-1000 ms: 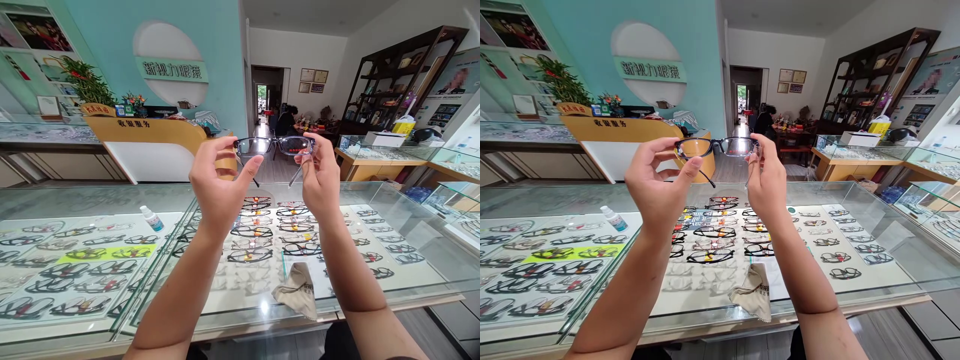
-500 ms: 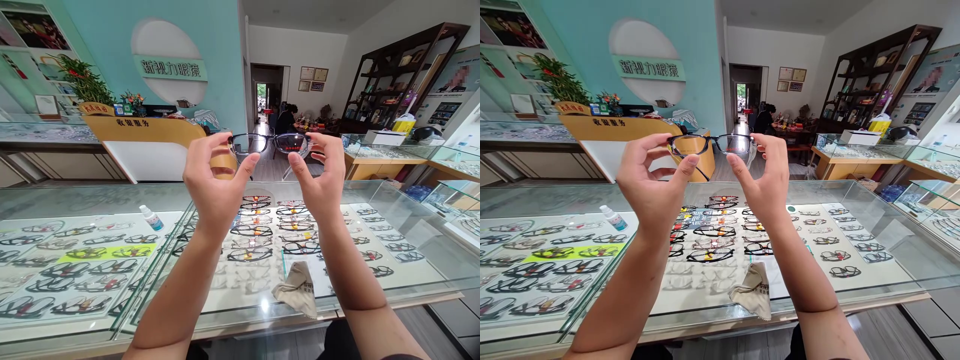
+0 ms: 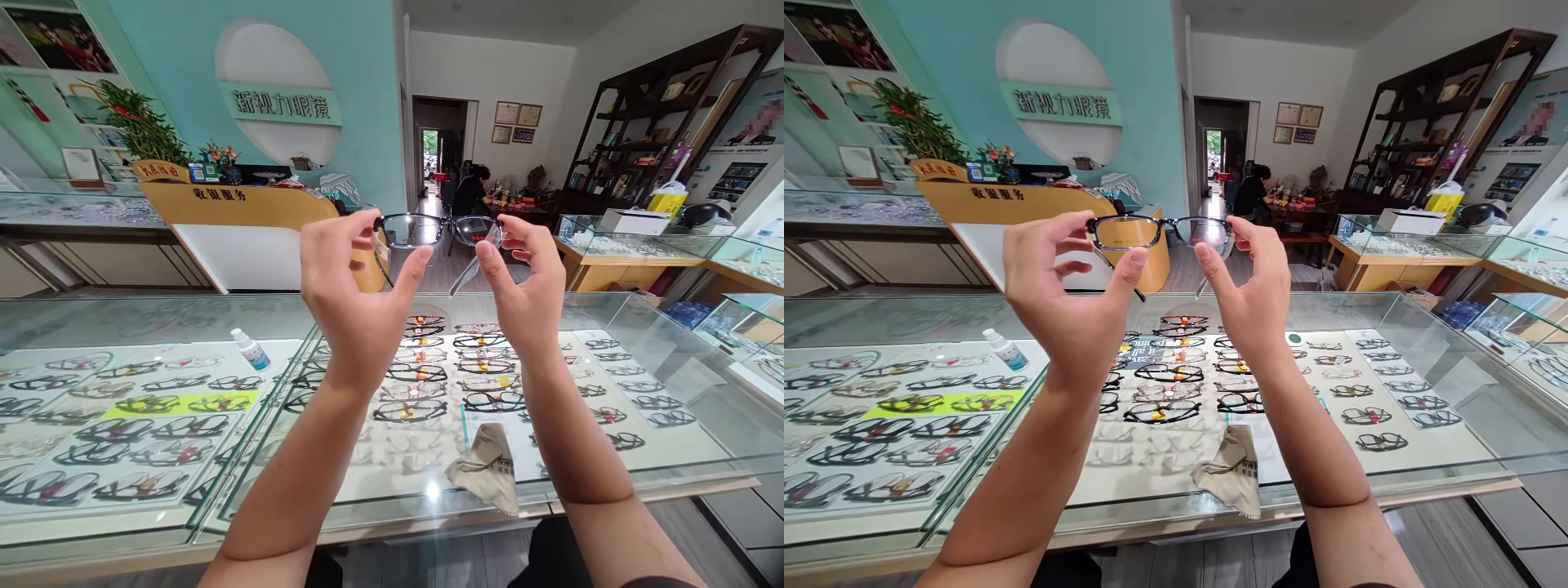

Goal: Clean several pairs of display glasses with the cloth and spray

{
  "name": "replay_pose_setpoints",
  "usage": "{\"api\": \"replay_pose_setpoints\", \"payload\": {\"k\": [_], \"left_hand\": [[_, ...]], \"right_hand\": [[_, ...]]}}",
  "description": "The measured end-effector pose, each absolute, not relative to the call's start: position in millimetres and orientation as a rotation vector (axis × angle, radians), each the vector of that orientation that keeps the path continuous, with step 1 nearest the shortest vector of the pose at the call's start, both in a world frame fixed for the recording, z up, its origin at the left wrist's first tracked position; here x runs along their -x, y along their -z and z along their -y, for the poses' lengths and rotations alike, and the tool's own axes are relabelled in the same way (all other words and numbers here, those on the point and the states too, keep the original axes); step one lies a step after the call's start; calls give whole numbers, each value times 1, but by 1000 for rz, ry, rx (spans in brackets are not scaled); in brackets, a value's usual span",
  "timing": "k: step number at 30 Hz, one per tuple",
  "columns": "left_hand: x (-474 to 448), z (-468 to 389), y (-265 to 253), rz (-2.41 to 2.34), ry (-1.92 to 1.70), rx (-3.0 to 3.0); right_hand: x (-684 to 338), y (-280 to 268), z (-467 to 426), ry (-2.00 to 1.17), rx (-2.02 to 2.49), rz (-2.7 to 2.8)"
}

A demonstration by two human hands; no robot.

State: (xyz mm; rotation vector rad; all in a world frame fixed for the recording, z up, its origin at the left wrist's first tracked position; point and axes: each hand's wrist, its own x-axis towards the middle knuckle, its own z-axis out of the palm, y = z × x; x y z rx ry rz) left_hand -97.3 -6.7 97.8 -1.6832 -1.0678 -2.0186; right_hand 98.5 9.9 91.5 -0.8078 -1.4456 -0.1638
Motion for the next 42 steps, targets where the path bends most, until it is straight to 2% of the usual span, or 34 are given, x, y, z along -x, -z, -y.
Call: {"api": "replay_pose_setpoints", "payload": {"k": [22,42], "left_hand": [[111,-27,-93,986,2109,1824],[100,-32,-80,991,2045,1642]], "right_hand": [[-93,-86,-19,331,747,1419],[-99,-74,-43,228,733,1481]]}}
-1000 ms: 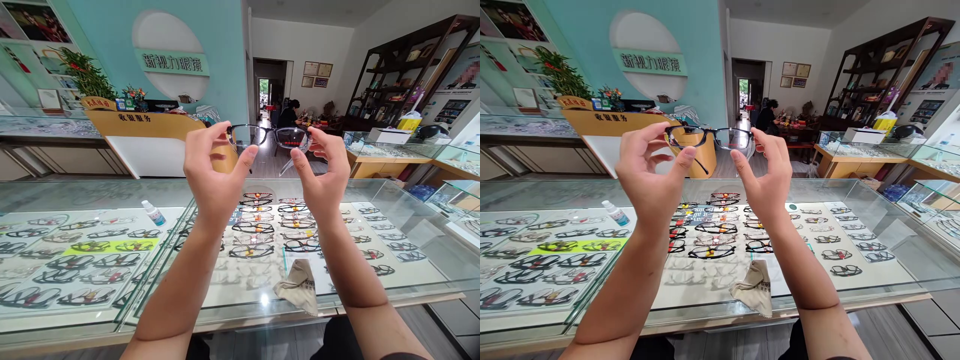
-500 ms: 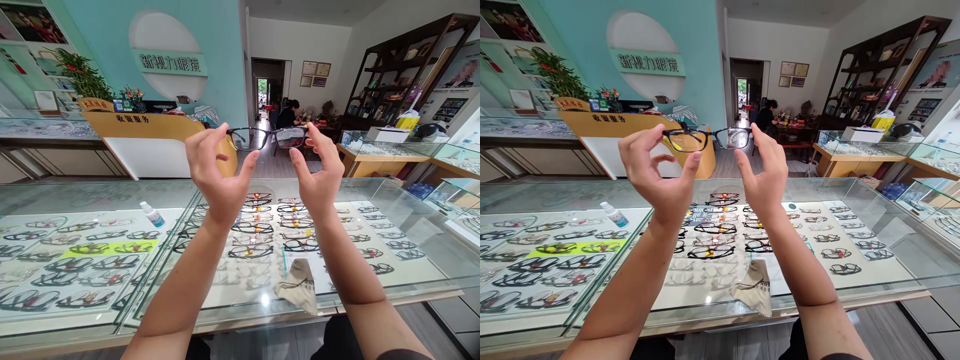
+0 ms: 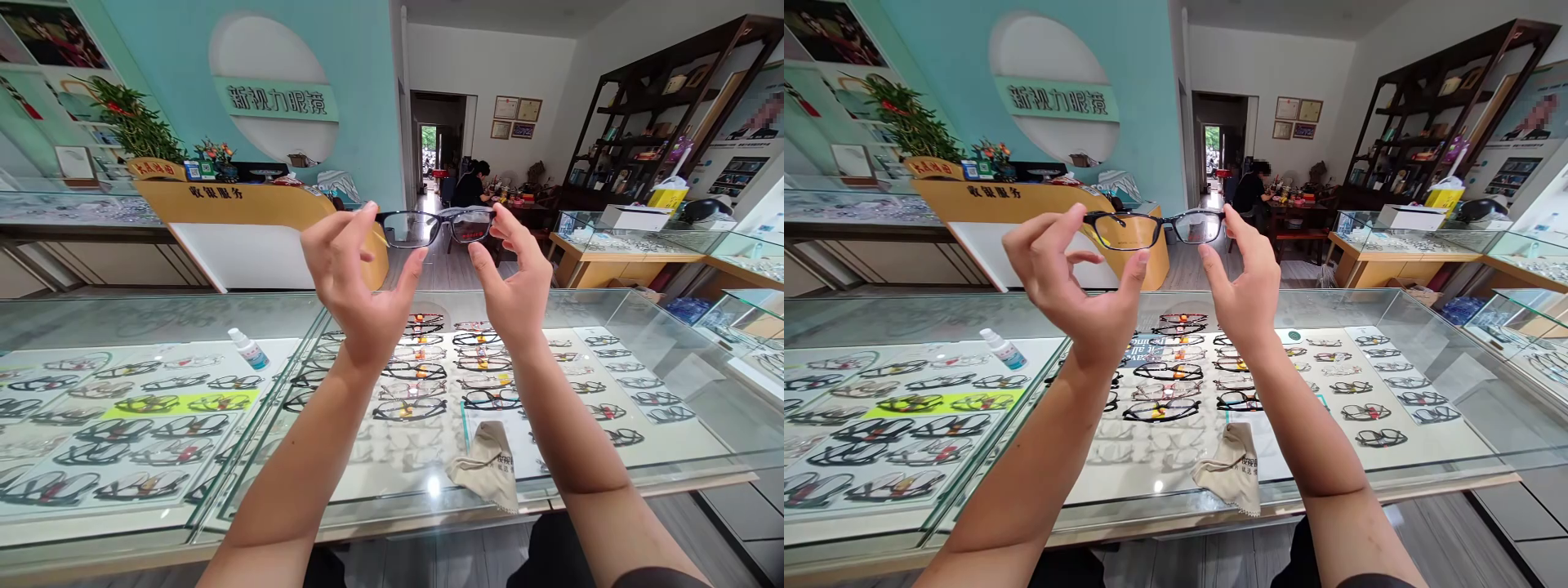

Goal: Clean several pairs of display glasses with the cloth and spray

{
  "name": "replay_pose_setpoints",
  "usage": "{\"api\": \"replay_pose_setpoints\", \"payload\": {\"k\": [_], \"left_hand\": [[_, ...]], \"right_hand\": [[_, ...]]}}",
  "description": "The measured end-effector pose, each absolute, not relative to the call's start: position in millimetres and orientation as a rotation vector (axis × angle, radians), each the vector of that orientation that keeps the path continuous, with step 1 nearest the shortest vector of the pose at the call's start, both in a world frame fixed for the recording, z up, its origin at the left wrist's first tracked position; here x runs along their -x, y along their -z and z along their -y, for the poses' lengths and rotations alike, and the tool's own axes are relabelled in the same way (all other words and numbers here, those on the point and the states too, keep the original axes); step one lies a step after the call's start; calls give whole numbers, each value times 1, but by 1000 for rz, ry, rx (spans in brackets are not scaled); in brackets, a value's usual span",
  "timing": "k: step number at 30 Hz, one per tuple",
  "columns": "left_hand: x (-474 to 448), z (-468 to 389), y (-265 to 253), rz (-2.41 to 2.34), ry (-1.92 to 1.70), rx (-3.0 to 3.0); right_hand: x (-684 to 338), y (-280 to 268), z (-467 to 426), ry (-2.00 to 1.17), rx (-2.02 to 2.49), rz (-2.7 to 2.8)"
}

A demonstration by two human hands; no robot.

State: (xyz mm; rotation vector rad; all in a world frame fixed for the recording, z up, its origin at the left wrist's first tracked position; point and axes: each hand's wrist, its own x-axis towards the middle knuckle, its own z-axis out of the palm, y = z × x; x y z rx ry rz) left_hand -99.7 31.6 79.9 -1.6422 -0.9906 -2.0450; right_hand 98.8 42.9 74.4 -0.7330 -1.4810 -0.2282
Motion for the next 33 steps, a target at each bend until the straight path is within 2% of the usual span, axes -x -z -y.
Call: {"api": "replay_pose_setpoints", "payload": {"k": [5,18,33], "left_hand": [[98,-30,-82,1027,2143,1748],[100,-41,-81,1022,2086,1762],[101,-38,-80,1025,2130,1785]], "right_hand": [[-93,-79,-34,230,679,1442],[-86,-82,-25,321,731,1410],[-86,-82,-24,263,736,1417]]}}
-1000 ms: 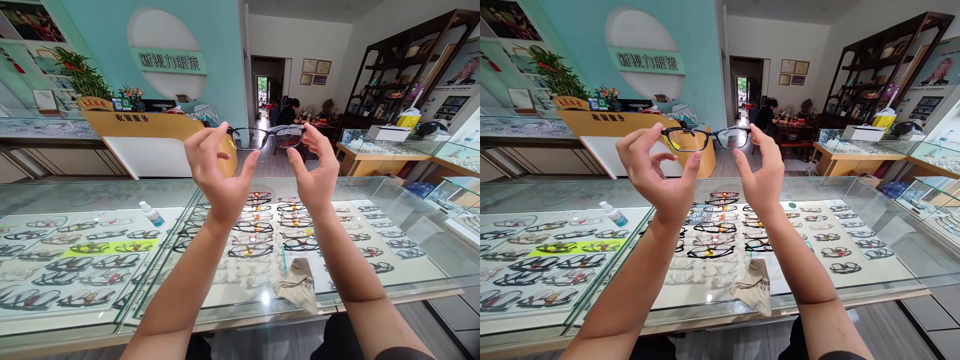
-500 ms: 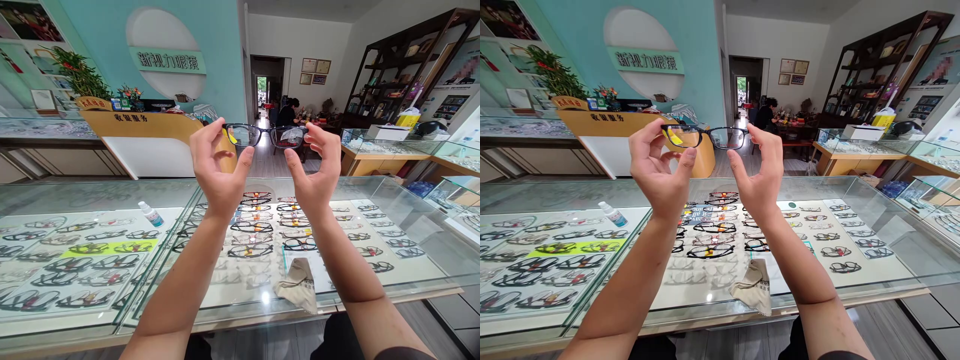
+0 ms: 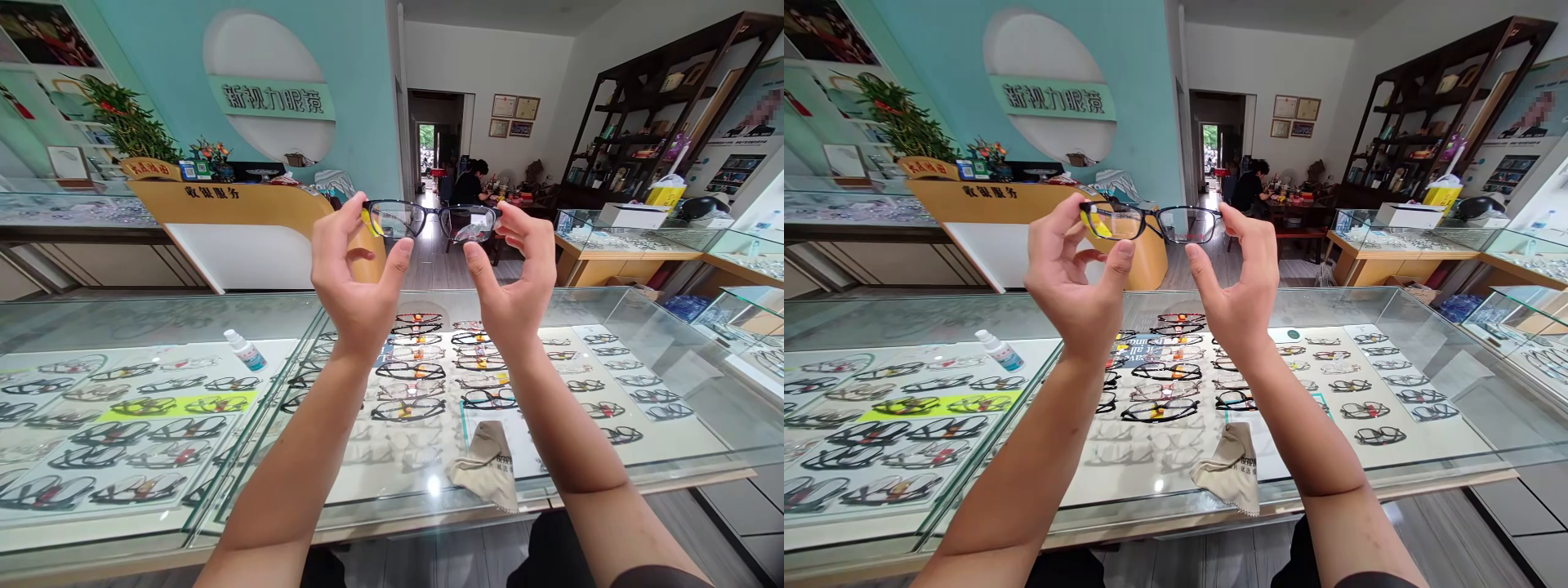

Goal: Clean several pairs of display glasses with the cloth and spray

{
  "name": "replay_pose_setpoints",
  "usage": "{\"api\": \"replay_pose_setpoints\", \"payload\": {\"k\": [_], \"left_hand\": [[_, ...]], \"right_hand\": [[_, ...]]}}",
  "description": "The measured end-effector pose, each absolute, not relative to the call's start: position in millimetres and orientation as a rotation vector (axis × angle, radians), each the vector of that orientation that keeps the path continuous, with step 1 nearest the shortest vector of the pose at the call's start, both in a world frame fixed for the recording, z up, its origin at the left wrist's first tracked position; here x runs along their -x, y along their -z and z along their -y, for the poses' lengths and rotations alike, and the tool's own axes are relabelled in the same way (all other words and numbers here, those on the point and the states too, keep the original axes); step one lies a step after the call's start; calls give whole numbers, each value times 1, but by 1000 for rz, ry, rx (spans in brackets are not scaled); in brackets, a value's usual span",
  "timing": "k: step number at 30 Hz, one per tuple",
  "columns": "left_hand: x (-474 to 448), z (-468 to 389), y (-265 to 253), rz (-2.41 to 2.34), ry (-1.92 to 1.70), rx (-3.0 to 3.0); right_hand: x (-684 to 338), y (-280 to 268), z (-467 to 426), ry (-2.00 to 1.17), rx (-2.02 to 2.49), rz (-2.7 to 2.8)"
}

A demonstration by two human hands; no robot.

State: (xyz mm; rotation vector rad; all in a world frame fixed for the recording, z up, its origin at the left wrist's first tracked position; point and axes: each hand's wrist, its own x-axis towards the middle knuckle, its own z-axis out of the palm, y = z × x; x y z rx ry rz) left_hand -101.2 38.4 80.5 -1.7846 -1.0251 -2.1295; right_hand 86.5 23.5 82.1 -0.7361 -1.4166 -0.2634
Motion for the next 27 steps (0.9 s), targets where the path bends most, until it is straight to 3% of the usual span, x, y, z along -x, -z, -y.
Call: {"api": "replay_pose_setpoints", "payload": {"k": [27], "left_hand": [[108,-29,-85,942,1991,1804]], "right_hand": [[-93,-82,-27,182,701,1401]]}}
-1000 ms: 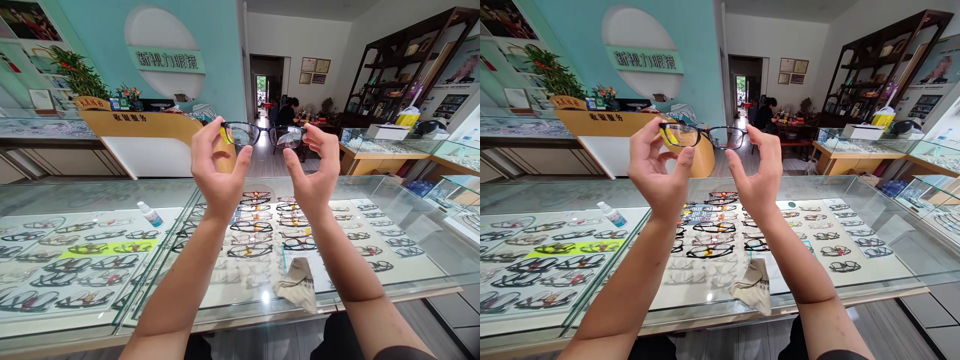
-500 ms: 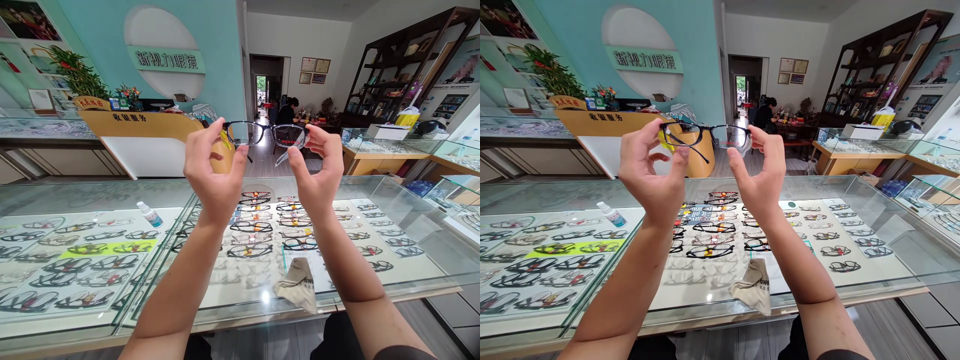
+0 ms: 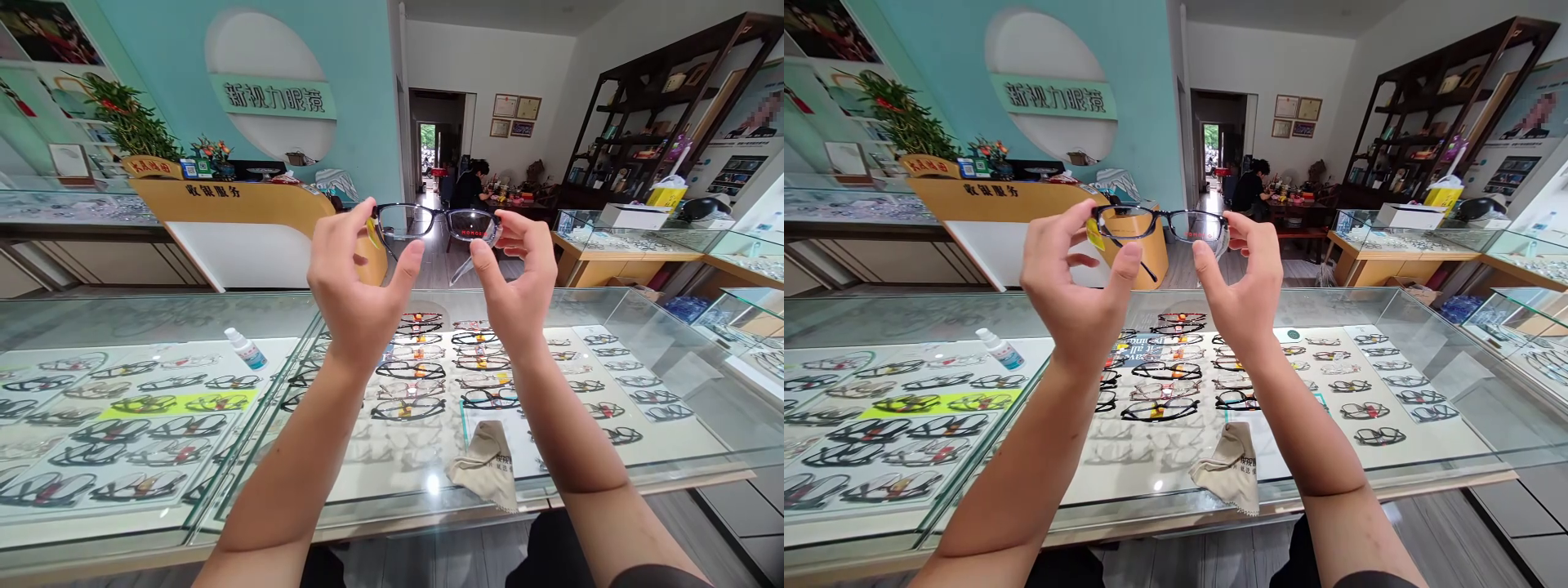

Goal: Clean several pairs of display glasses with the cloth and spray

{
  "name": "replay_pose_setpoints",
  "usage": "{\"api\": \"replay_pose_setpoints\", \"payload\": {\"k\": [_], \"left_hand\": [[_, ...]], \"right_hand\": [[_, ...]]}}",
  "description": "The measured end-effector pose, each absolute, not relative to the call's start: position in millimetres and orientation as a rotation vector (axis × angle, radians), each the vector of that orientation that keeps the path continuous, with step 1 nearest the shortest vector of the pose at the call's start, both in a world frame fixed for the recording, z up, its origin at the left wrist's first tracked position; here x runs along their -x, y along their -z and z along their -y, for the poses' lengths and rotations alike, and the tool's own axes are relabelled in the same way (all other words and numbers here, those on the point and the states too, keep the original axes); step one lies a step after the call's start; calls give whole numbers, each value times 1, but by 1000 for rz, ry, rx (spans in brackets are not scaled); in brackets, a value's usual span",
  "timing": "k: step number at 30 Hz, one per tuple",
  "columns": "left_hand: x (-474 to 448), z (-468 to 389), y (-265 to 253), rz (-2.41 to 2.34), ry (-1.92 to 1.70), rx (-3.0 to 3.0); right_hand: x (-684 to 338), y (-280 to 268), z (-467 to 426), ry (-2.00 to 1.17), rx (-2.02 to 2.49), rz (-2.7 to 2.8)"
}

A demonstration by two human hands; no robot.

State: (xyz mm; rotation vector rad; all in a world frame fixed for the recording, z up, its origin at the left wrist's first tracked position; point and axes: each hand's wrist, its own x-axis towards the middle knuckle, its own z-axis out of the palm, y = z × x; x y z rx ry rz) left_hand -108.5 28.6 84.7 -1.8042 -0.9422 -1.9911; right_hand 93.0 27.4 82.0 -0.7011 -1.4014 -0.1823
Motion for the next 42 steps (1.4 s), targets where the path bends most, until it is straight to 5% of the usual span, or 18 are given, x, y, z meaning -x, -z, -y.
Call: {"api": "replay_pose_setpoints", "payload": {"k": [42], "left_hand": [[99,-50,-66,938,2098,1606]], "right_hand": [[-95,-78,-35,163,717,1477]]}}
